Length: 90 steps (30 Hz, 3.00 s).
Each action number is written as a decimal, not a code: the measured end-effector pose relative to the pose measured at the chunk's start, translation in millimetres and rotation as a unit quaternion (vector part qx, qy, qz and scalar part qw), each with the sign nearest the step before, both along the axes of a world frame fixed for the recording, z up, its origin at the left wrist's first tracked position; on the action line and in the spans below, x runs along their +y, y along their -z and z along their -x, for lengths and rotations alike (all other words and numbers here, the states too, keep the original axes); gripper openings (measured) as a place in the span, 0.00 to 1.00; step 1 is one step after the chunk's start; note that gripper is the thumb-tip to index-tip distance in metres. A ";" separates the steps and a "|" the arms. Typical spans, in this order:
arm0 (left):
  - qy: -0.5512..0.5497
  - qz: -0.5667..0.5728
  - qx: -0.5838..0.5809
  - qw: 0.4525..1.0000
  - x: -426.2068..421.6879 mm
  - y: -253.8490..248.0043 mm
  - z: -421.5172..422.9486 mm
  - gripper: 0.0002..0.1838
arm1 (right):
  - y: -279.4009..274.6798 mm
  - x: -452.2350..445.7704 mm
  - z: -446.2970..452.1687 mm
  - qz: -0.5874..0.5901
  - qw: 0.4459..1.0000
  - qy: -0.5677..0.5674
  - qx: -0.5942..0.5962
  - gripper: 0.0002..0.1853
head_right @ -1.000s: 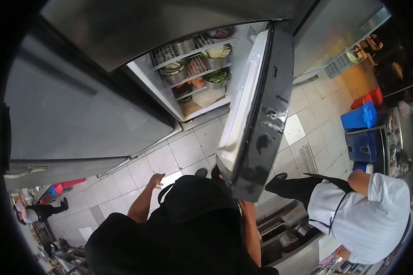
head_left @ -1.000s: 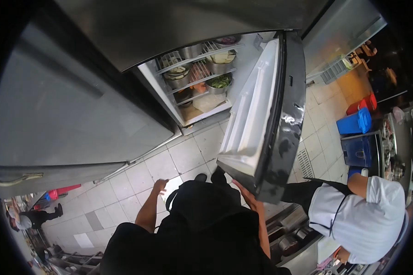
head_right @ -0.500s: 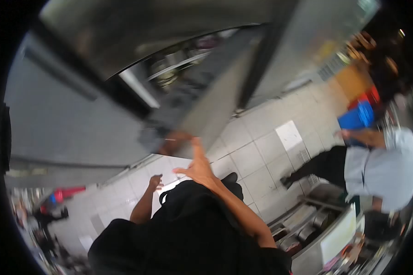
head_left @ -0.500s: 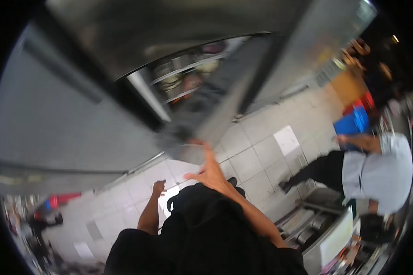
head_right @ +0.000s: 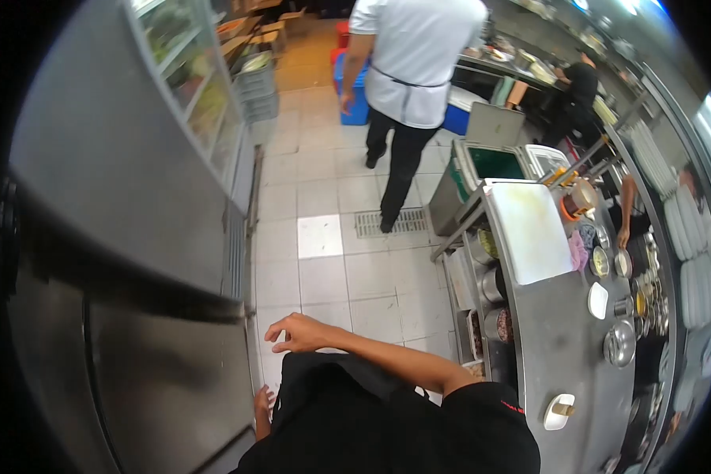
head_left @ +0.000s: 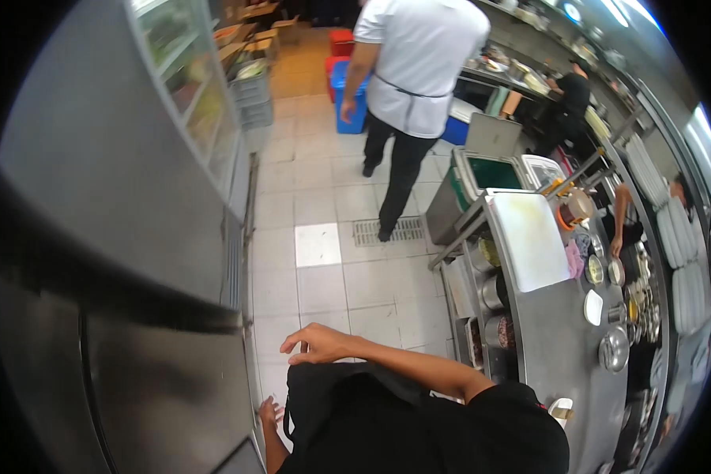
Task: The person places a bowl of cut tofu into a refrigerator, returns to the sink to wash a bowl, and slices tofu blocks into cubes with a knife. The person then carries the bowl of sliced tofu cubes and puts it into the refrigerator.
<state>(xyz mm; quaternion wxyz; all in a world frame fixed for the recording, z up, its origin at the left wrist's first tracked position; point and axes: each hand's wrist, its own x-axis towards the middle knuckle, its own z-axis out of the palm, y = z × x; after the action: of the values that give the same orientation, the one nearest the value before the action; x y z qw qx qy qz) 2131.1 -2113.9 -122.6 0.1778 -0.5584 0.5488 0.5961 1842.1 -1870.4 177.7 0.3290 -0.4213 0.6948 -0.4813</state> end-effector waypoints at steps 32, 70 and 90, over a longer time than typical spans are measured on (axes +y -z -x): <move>-0.198 0.459 0.150 0.853 -226.2 -45.0 837.9 0.35 | 29.9 22.1 582.5 -0.008 0.947 0.289 -0.140 0.13; -0.148 0.621 -0.064 0.767 -154.3 -90.5 1226.6 0.43 | 246.6 243.1 927.8 -0.081 0.690 0.649 -0.309 0.09; -0.072 0.608 -0.034 0.790 -28.0 -97.6 1365.4 0.43 | 222.5 388.5 903.8 -0.175 0.587 0.676 -0.409 0.16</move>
<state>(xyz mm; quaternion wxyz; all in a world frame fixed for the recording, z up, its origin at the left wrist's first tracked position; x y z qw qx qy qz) 765.7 -2142.0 -25.0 -0.2229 -0.6093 0.7496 0.1311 938.3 -1481.9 -44.8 0.2256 0.4768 0.6423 -0.5561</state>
